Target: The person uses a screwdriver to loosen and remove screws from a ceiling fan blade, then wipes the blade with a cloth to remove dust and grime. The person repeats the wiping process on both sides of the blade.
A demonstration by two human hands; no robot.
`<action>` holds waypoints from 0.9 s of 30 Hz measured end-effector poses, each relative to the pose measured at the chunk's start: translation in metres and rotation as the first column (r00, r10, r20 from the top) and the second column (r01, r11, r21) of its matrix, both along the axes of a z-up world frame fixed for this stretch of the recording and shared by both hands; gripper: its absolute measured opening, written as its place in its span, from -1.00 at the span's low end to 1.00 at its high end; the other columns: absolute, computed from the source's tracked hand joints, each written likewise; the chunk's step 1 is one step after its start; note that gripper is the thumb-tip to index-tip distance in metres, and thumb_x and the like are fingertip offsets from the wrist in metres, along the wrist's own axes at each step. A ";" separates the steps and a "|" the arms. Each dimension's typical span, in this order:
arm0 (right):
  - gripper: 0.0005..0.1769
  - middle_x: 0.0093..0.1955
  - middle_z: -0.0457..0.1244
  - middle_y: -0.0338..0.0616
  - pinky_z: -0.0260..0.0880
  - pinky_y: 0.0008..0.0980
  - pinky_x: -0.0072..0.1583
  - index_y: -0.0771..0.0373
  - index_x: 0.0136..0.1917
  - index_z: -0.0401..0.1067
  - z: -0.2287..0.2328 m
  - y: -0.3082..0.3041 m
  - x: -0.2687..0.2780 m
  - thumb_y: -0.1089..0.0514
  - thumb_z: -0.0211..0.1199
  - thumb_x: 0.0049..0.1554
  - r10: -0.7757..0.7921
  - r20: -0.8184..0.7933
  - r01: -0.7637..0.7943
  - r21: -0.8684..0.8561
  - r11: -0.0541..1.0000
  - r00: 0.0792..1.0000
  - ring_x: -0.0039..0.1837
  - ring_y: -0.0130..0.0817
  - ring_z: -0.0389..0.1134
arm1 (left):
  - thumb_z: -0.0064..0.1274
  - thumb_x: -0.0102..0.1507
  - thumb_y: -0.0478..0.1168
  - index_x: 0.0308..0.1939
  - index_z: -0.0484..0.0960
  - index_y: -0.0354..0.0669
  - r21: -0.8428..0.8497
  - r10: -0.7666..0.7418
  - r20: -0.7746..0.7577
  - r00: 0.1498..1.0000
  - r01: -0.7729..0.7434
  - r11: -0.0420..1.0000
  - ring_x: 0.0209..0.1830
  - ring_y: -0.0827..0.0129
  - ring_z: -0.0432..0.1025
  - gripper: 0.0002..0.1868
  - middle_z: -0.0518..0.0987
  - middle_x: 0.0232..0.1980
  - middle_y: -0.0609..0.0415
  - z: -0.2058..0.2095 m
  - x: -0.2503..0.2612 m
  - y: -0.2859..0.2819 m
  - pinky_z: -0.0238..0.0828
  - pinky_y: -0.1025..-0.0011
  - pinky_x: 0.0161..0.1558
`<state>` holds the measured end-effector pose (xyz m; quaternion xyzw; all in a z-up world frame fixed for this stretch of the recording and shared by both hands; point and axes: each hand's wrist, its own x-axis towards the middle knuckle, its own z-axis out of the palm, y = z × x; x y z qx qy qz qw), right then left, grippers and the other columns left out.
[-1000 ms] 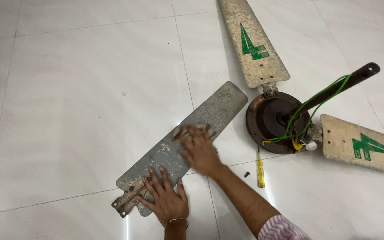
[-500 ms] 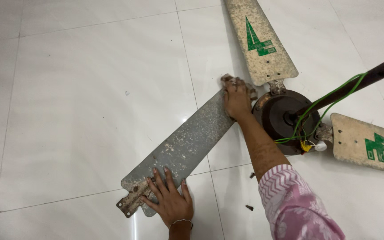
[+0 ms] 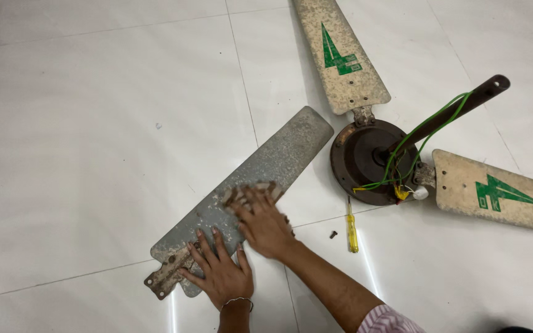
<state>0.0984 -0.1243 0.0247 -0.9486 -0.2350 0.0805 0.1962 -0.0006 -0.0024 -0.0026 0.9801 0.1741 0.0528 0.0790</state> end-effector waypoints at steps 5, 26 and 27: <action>-0.34 0.61 -0.15 0.26 0.02 0.33 0.48 0.08 0.47 0.19 -0.006 -0.029 0.033 -0.04 0.24 0.15 -0.024 0.119 0.025 -0.006 1.000 0.993 0.60 0.29 -0.13 | -0.47 0.34 0.26 0.54 0.07 0.13 -0.003 -0.008 0.054 0.998 0.008 1.000 0.67 0.08 -0.35 -0.28 -0.17 0.67 0.06 0.002 0.004 0.001 -0.60 -0.39 0.46; -0.42 0.60 -0.01 0.09 -0.07 0.32 0.53 -0.07 0.44 0.35 0.012 0.018 -0.015 0.02 0.29 0.15 0.072 0.137 -0.086 0.095 0.992 0.988 0.61 0.12 0.01 | -0.44 0.35 0.29 0.56 0.03 0.18 0.069 0.022 -0.413 0.910 0.008 0.998 0.68 0.04 -0.42 -0.27 -0.29 0.70 0.04 0.010 0.004 0.001 -0.66 -0.33 0.43; -0.37 0.57 -0.01 0.08 -0.08 0.35 0.54 -0.04 0.45 0.34 0.012 0.012 -0.004 0.01 0.30 0.11 0.078 0.153 -0.088 0.060 0.994 0.985 0.60 0.11 0.00 | -0.44 0.35 0.27 0.55 0.04 0.16 0.046 0.007 -0.274 0.962 0.006 0.999 0.67 0.05 -0.39 -0.28 -0.26 0.69 0.05 0.011 0.005 0.001 -0.64 -0.35 0.44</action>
